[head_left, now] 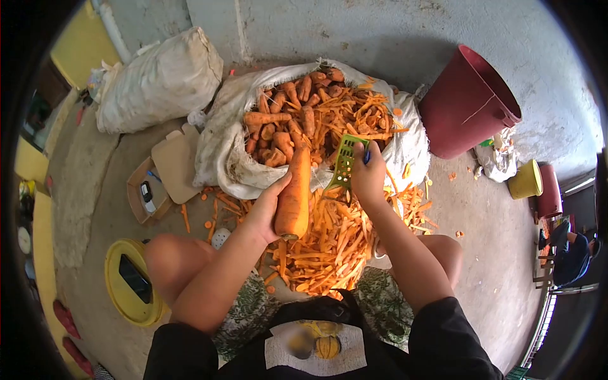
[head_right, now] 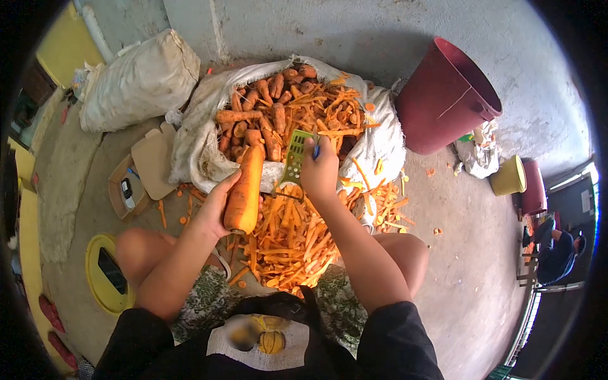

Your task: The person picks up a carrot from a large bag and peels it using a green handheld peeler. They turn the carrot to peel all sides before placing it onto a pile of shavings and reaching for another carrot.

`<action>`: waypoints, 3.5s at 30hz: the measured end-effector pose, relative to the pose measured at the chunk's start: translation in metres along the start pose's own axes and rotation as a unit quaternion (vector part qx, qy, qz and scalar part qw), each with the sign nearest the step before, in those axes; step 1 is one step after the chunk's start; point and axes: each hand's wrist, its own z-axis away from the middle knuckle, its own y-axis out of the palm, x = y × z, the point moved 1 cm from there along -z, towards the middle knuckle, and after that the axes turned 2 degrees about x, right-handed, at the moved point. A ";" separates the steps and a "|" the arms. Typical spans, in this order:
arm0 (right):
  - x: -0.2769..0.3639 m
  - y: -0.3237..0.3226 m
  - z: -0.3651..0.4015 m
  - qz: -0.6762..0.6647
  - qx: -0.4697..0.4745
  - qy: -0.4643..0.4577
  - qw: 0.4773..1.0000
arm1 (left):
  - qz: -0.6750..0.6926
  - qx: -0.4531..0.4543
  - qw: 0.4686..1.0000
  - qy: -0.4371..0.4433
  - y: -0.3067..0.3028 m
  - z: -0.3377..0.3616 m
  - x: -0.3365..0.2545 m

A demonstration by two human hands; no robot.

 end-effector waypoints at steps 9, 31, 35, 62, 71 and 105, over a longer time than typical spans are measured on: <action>0.044 0.002 0.018 -0.177 0.038 0.103 0.978 | 0.051 0.018 0.998 -0.015 0.009 -0.016 0.014; -0.035 -0.050 -0.047 0.064 -0.208 0.097 0.971 | -0.141 0.080 0.977 -0.139 0.033 0.008 0.031; -0.001 -0.028 -0.023 -0.170 -0.096 0.128 0.972 | -0.091 0.088 0.983 -0.131 0.022 -0.008 0.023; 0.032 -0.021 0.007 -0.118 0.003 0.091 0.989 | -0.043 0.060 0.991 -0.115 0.020 -0.017 0.030; 0.043 -0.002 0.046 -0.014 0.053 -0.011 0.998 | -0.012 0.041 0.995 -0.095 0.009 -0.023 0.037; -0.011 -0.036 -0.027 0.186 -0.123 0.052 0.974 | -0.232 0.079 0.962 -0.123 0.033 0.009 0.041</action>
